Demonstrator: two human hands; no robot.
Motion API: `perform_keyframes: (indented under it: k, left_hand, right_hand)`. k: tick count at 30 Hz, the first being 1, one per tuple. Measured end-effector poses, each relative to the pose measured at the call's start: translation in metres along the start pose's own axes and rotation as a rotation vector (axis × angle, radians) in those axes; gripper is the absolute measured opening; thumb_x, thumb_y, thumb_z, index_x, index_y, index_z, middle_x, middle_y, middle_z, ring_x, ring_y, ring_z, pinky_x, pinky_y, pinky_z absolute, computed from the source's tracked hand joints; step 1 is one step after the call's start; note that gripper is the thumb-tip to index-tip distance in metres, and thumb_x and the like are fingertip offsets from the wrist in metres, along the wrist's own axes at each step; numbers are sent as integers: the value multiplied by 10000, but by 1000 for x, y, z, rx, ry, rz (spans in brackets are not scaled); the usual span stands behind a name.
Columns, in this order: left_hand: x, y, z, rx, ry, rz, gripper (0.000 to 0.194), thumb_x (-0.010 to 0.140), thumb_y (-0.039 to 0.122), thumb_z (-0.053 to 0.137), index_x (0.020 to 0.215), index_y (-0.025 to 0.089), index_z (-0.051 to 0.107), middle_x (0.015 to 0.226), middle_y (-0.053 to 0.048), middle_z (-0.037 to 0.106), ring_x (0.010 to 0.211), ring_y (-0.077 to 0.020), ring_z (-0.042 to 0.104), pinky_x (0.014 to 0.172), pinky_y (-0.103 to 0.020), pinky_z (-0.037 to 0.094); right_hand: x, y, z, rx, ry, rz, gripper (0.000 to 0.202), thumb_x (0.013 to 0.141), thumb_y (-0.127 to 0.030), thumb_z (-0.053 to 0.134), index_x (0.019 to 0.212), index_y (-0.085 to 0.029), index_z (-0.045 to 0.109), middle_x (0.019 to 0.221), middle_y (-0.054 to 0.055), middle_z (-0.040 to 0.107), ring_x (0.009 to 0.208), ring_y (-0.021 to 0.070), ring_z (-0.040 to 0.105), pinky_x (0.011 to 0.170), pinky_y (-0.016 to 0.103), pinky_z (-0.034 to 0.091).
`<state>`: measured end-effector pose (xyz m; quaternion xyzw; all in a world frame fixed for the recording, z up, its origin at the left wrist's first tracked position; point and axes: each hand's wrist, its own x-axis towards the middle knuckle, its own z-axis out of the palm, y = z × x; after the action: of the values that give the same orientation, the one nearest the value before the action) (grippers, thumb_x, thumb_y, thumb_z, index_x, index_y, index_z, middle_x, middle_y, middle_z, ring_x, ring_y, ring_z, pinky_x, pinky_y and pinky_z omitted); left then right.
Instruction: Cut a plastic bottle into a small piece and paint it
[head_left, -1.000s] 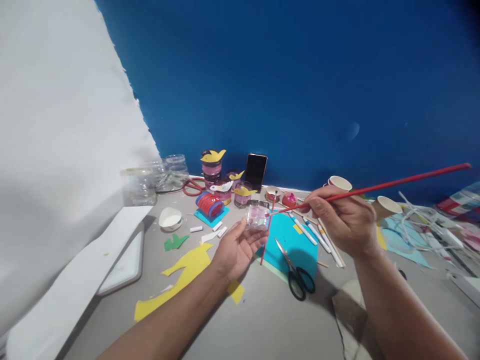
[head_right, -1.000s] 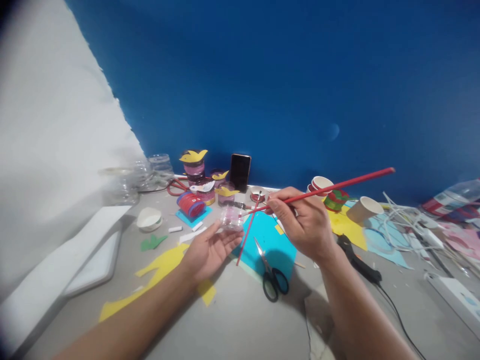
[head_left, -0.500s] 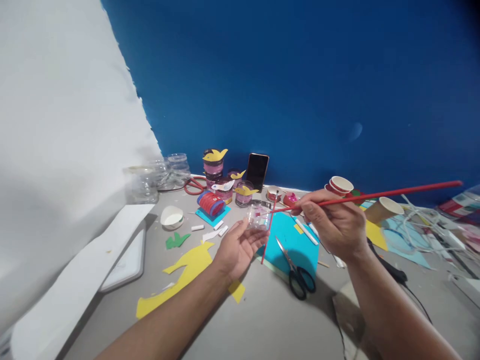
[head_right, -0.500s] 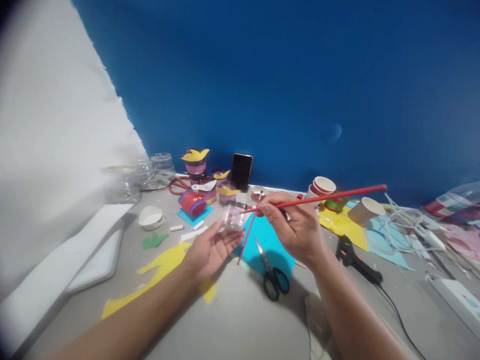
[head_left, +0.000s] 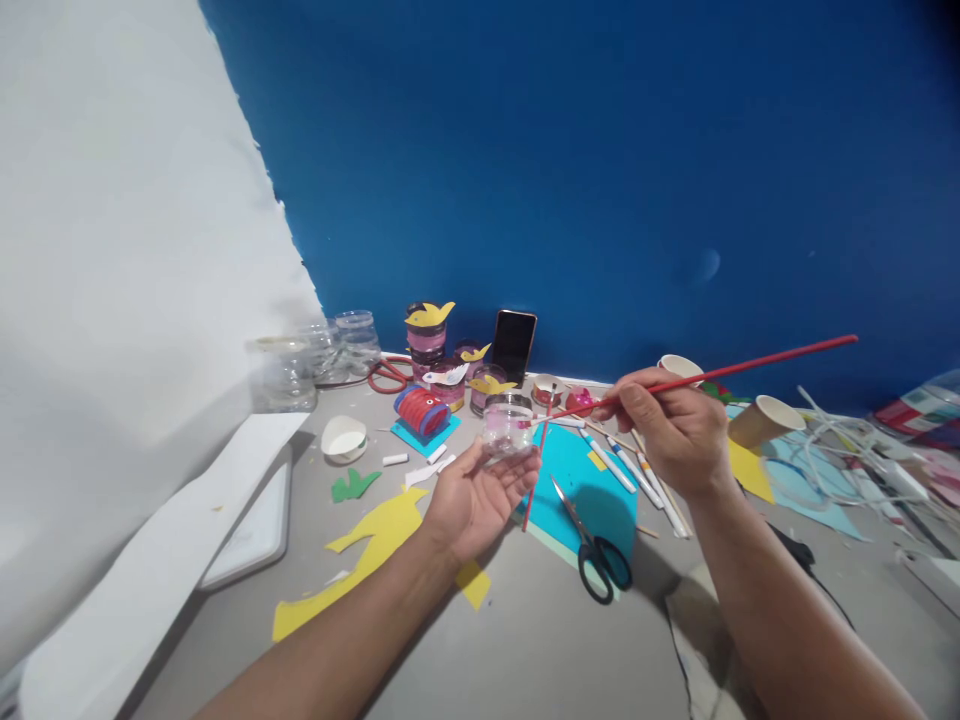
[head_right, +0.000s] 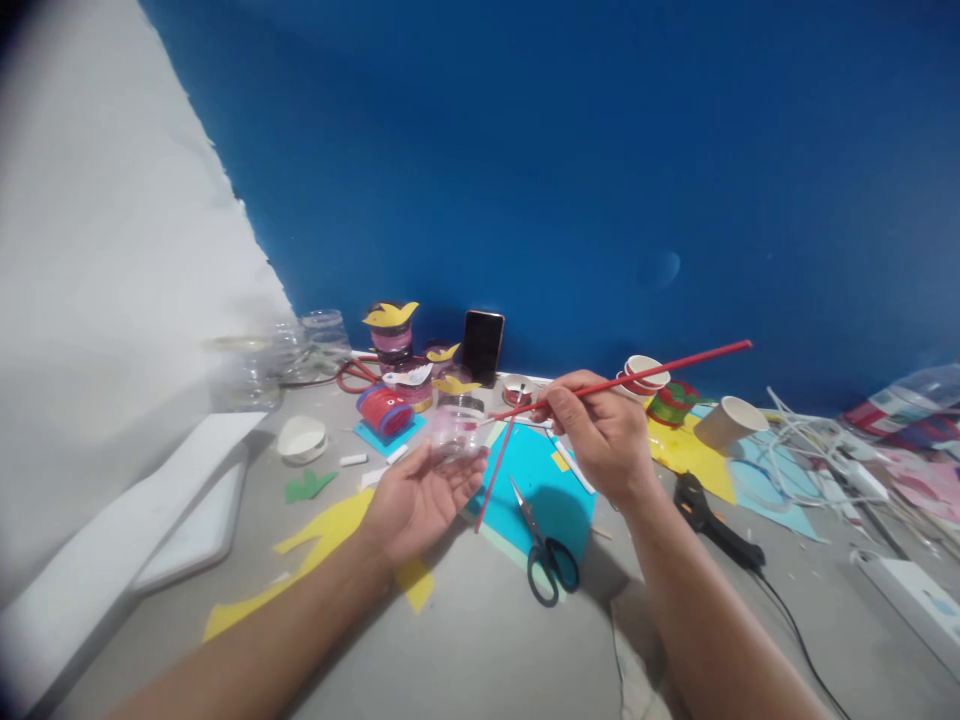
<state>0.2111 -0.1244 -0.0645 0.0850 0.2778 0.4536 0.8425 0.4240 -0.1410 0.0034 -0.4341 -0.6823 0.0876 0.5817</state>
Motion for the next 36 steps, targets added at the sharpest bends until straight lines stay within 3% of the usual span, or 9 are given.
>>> perform_keyframes:
  k: [5,12,25,30,36]
  left_hand:
    - [-1,0,1,-21,-9,-15,482,1089,345,370,1029,13,714,972,-237,781,805,-242,777,745,-332,636]
    - [-5,2,4,-52,-3,-39,467,1090,350,370,1052,21,700,954,-225,779,780,-228,769,740,-328,631]
    - [-10,7,7,-119,-68,-82,520,1094,365,321,1057,7,697,937,-226,770,781,-235,767,737,-328,628]
    - [-10,7,7,-108,-69,-80,529,1098,351,306,1040,14,709,936,-224,776,773,-226,766,726,-323,628]
    - [-4,3,3,-35,-15,-14,430,1081,313,397,995,36,715,969,-233,782,817,-239,773,766,-333,629]
  right_hand:
    - [-1,0,3,71,87,18,222,1019,-323,649,865,-197,747,700,21,742,537,113,604,495,226,485]
    - [-2,1,3,-20,66,14,236,1024,-331,640,857,-206,751,723,16,751,578,108,622,541,218,510]
    - [2,14,-2,162,146,144,305,976,-446,705,835,-179,750,710,42,726,556,122,628,502,228,495]
    - [4,21,-5,183,93,162,318,964,-465,714,838,-175,748,678,31,715,555,132,648,504,229,510]
    - [2,8,-4,95,112,63,275,995,-403,683,848,-181,749,704,44,744,536,130,609,493,251,494]
